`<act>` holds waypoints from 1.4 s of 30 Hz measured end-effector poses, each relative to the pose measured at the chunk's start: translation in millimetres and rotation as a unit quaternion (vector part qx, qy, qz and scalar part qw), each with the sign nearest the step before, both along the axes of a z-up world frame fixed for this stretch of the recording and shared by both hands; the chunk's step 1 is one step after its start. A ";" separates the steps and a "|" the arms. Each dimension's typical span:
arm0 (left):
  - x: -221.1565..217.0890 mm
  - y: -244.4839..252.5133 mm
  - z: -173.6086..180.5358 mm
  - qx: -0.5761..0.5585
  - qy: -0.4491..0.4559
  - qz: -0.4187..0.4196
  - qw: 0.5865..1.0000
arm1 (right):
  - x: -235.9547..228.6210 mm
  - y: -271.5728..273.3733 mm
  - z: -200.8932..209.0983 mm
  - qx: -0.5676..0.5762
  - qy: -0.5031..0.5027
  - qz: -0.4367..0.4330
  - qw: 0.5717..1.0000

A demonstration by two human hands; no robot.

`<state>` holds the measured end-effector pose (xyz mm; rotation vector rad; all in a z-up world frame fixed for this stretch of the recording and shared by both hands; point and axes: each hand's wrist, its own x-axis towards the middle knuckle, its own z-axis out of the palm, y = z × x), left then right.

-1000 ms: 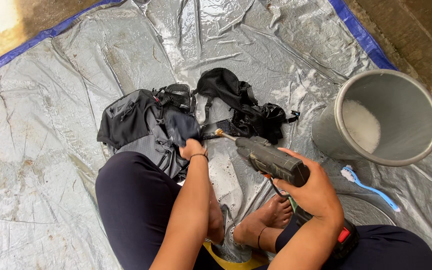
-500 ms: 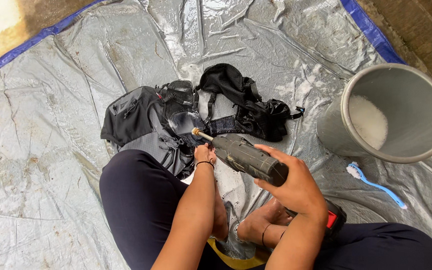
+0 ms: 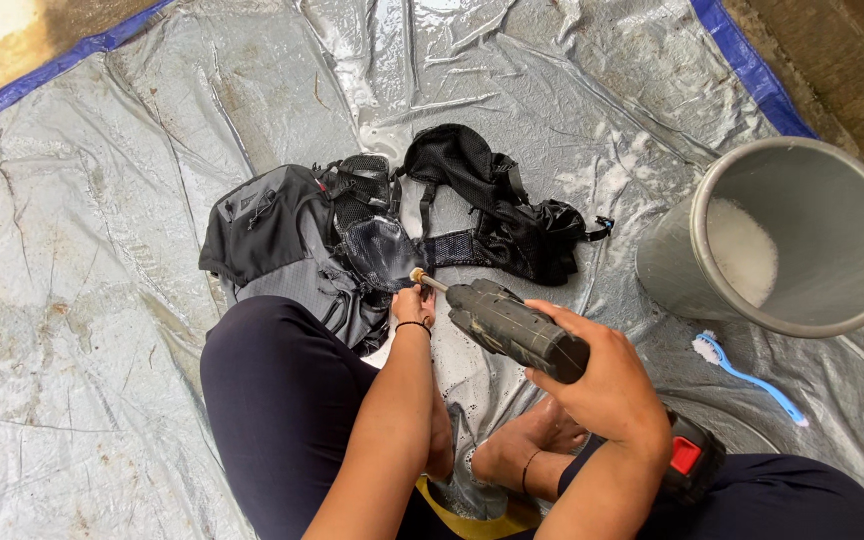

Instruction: The person cleans a black mesh bag and a grey backpack by hand using water and a cleaning tool, rinsing the items and shaking them out.

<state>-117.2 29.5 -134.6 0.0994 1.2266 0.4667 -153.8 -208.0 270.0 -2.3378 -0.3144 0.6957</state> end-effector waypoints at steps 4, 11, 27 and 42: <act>0.6 -2.5 9.2 0.004 0.062 0.022 0.998 | -1.2 -5.4 7.8 0.030 0.008 -0.029 0.999; 0.6 -4.9 21.3 0.036 0.090 0.009 0.995 | -1.6 -6.3 10.0 0.100 -0.012 -0.007 0.995; 18.1 -0.4 55.1 0.182 0.264 -0.150 0.935 | 1.9 -20.3 7.3 0.034 0.028 -0.059 0.997; 102.0 50.1 223.6 0.326 -0.136 0.013 0.936 | -5.3 -49.1 19.5 0.047 -0.017 -0.092 0.995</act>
